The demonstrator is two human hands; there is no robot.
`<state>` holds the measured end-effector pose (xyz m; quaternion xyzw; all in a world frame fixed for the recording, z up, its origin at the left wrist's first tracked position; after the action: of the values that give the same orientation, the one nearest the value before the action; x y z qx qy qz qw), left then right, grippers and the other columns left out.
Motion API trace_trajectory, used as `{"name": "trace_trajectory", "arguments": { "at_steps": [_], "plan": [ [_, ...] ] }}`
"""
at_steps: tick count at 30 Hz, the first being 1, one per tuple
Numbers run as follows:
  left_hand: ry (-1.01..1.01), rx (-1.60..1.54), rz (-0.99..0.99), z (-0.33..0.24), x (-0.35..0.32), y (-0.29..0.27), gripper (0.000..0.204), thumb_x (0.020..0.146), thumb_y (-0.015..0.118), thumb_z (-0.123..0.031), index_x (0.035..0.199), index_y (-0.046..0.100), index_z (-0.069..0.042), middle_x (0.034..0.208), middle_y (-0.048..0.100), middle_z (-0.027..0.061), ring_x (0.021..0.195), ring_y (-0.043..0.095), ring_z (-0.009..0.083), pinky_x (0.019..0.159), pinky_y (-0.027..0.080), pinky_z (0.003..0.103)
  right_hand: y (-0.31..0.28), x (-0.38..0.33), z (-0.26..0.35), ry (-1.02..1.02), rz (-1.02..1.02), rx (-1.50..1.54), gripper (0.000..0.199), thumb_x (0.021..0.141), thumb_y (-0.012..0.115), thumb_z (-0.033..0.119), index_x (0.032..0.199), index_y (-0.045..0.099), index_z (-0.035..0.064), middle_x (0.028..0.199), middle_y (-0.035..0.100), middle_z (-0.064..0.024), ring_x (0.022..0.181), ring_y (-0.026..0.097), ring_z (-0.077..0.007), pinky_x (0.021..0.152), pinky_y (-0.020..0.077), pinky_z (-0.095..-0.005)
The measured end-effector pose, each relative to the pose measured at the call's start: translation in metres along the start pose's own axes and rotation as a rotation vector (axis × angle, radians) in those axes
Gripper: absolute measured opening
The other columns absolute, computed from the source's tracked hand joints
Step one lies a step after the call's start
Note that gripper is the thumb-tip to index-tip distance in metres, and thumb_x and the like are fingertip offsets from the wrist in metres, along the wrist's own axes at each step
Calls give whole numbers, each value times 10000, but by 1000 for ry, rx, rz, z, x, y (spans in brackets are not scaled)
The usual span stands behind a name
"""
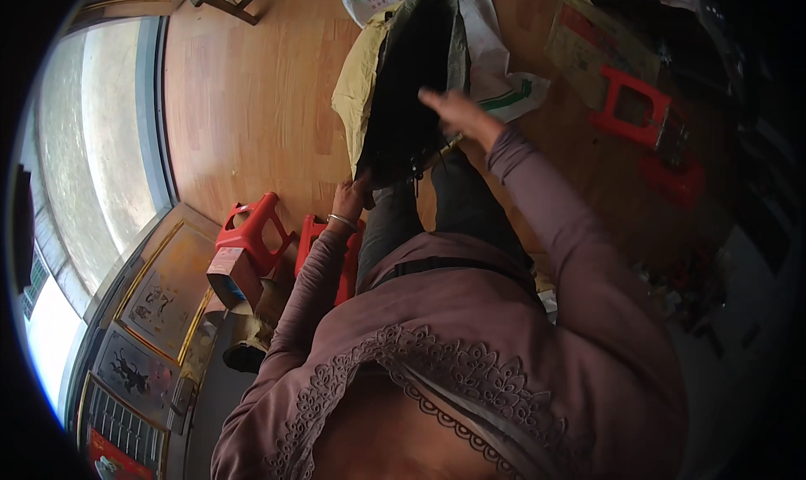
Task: Organizing long black fiber sticks and placing them into white bags for packaging.
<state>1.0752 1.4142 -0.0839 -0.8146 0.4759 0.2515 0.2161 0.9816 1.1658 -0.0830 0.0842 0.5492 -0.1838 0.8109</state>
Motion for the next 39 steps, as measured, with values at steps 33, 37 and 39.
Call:
{"name": "trace_trajectory", "arguments": {
  "at_steps": [33,37,39],
  "plan": [
    [-309,-112,-24,13,-11,-13,338,831,486,-290,674,516,7,491,501,68,415,513,150,398,397,280,88,29,-60,151,390,755,131,793,561,110,884,588,20,736,604,-93,674,590,-179,612,503,-299],
    [-279,-185,29,6,1,7,350,826,488,-312,689,540,6,512,521,92,431,533,158,407,403,290,3,23,-69,162,581,1333,195,860,459,77,1030,483,-16,939,509,-150,710,547,-168,672,492,-256],
    [-239,-180,31,10,6,13,360,823,487,-324,700,549,8,514,526,100,432,538,163,411,408,293,39,2,-44,12,396,1197,173,856,459,99,982,476,-17,795,506,-131,605,517,-159,542,463,-235]
  ]
}}
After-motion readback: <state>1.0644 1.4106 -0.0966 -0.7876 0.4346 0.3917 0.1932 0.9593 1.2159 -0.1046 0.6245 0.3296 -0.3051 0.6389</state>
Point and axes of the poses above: each hand's wrist, its own x-axis towards the middle knuckle, its own y-axis out of the palm, z = x × y, the point moved 7 cm from there along x, towards the middle knuckle
